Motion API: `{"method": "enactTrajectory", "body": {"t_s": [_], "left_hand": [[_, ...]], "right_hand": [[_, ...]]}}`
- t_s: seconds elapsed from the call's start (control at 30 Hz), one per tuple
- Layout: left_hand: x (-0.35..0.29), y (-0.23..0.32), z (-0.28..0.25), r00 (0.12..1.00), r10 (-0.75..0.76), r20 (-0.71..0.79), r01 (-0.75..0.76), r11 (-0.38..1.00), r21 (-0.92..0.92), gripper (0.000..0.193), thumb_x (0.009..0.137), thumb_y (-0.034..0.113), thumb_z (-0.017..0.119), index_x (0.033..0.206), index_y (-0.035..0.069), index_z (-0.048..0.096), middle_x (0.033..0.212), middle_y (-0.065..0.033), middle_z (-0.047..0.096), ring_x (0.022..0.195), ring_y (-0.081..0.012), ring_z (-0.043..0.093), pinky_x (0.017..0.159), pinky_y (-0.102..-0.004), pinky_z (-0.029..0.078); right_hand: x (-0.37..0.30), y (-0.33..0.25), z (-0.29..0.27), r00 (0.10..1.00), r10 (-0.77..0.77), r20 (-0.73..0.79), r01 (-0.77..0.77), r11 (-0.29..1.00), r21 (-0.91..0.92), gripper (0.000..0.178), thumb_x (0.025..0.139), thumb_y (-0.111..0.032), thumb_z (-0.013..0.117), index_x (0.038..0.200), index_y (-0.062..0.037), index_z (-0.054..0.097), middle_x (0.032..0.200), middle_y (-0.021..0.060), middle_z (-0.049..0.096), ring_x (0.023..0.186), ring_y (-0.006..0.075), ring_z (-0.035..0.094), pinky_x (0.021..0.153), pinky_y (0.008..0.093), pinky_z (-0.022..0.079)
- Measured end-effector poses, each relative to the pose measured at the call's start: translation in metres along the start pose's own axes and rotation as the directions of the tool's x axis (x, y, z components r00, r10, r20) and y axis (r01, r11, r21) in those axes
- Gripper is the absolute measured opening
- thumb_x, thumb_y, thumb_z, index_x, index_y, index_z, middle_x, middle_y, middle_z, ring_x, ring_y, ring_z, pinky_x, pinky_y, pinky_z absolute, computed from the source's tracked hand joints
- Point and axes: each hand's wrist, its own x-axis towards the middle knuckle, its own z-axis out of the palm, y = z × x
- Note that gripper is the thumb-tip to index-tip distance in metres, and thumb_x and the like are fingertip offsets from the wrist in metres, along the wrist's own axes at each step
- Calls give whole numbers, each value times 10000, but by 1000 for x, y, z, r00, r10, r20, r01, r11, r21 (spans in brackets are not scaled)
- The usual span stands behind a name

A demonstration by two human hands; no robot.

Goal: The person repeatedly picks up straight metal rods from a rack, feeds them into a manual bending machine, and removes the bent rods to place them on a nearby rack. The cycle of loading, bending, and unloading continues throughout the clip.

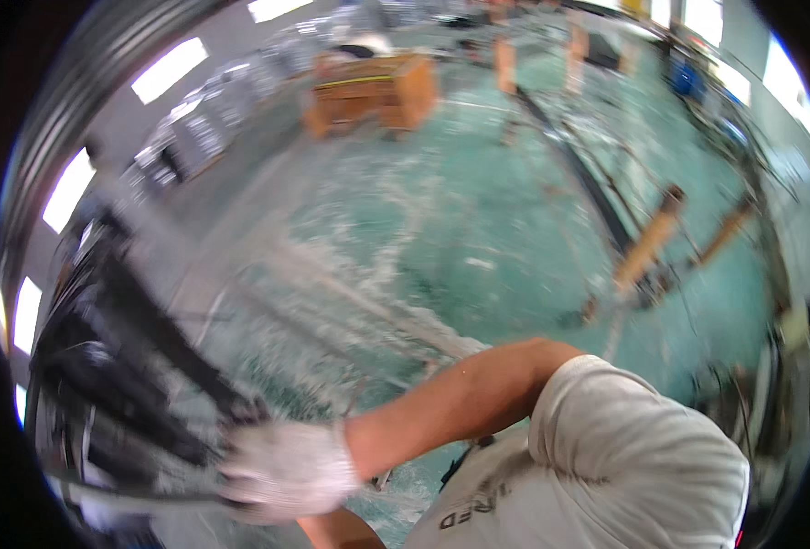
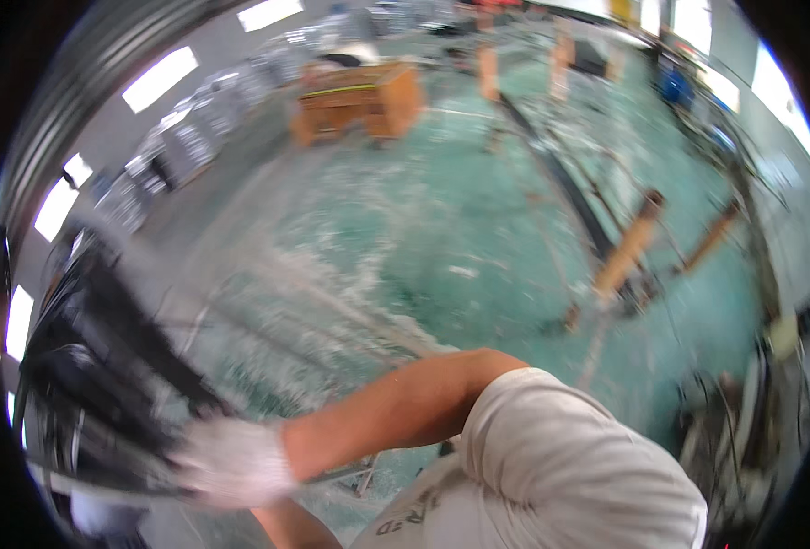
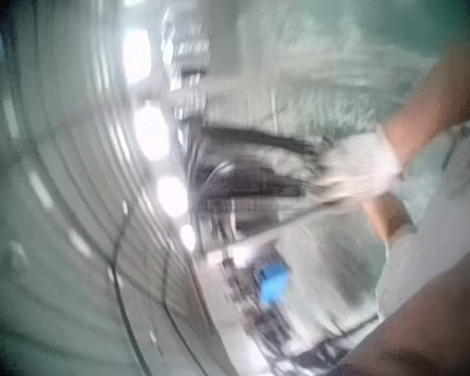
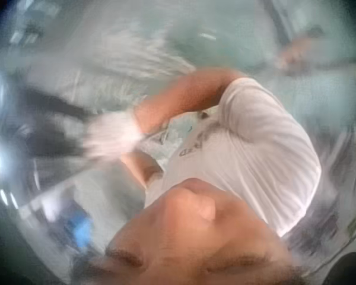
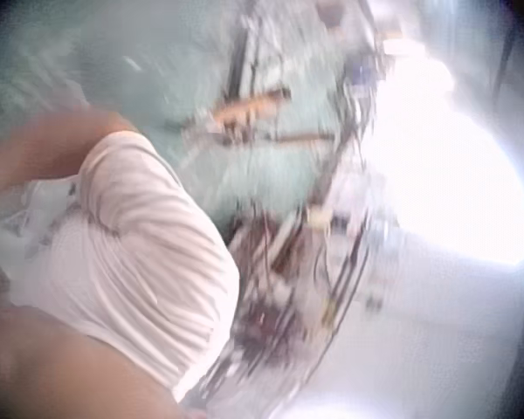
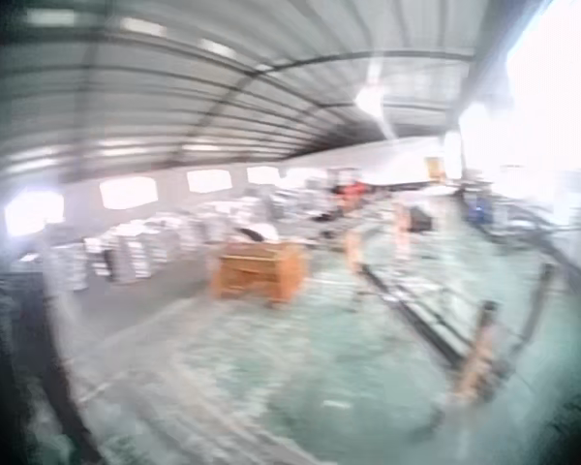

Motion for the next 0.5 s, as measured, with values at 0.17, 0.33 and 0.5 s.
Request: {"method": "enactTrajectory", "body": {"t_s": [0.17, 0.33, 0.5], "left_hand": [[-114, -180, 97, 769, -631, 99, 628, 776, 64, 257, 1080, 316, 684, 1182, 92, 755, 1057, -109, 748, 996, -280, 693, 970, -497, 545], [-173, -245, 278, 708, -663, 243, 491, 709, 506, 355, 1052, 339, 751, 1215, 29, 693, 984, -79, 710, 956, -212, 665, 887, -403, 528], [-217, -306, 534, 671, -517, 531, 43, 743, 668, 322, 1067, 290, 751, 1241, 34, 664, 1012, -76, 717, 931, -198, 682, 917, -369, 549]], "right_hand": [[-356, 3, -14, 485, 804, 345, -866, 498, 56, 228, 913, -135, 696, 1111, -131, 808, 1043, 119, 790, 1051, 363, 762, 902, 484, 604], [-551, -68, -196, -443, 895, -50, -846, -436, -307, 289, 1009, -331, 702, 1218, -162, 810, 1148, 162, 810, 1067, 385, 784, 894, 485, 621], [-744, -163, -347, -713, 426, -557, -579, -806, 124, 368, 973, -306, 776, 1294, -126, 788, 1144, 172, 826, 1084, 375, 787, 949, 453, 614]]}}
